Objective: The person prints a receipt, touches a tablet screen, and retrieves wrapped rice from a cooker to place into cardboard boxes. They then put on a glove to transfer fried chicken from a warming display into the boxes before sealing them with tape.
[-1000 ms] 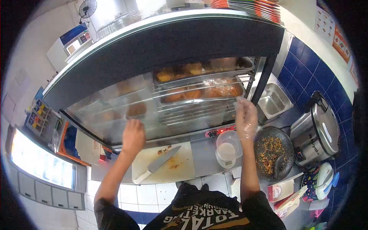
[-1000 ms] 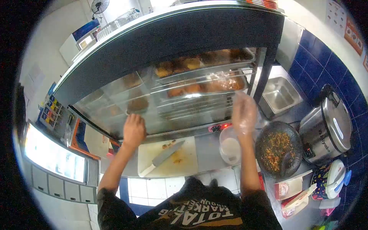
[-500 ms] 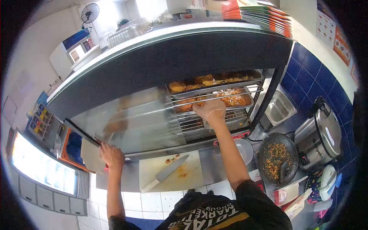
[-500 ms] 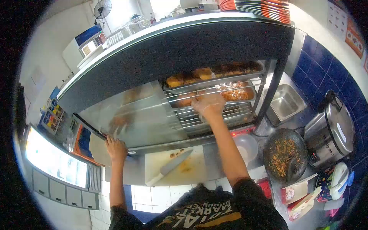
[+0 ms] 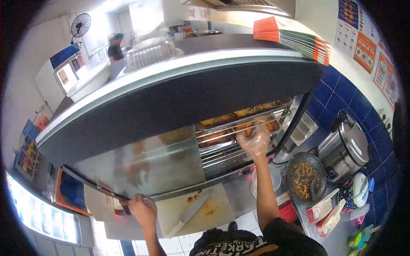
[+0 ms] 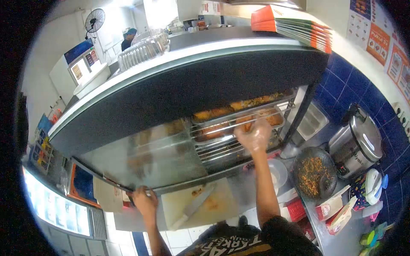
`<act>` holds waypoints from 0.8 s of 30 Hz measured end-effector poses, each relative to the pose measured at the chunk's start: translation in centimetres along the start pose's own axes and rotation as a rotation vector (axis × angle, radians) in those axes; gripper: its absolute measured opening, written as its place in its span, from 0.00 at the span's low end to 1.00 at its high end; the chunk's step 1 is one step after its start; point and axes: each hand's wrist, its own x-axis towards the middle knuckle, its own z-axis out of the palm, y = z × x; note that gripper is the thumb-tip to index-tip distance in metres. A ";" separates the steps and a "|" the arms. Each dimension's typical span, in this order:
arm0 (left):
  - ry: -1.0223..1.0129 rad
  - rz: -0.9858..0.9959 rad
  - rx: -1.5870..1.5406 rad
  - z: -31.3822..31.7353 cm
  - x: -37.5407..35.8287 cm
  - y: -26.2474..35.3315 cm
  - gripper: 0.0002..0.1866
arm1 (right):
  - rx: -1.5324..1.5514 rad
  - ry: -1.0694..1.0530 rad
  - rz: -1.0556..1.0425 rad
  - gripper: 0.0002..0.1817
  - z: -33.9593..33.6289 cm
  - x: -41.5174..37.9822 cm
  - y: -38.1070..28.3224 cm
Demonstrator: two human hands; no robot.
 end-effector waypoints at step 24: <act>-0.674 0.678 -0.619 6.9 -12.5 20.5 0.10 | -0.173 0.278 0.712 0.22 -31.0 -15.6 19.5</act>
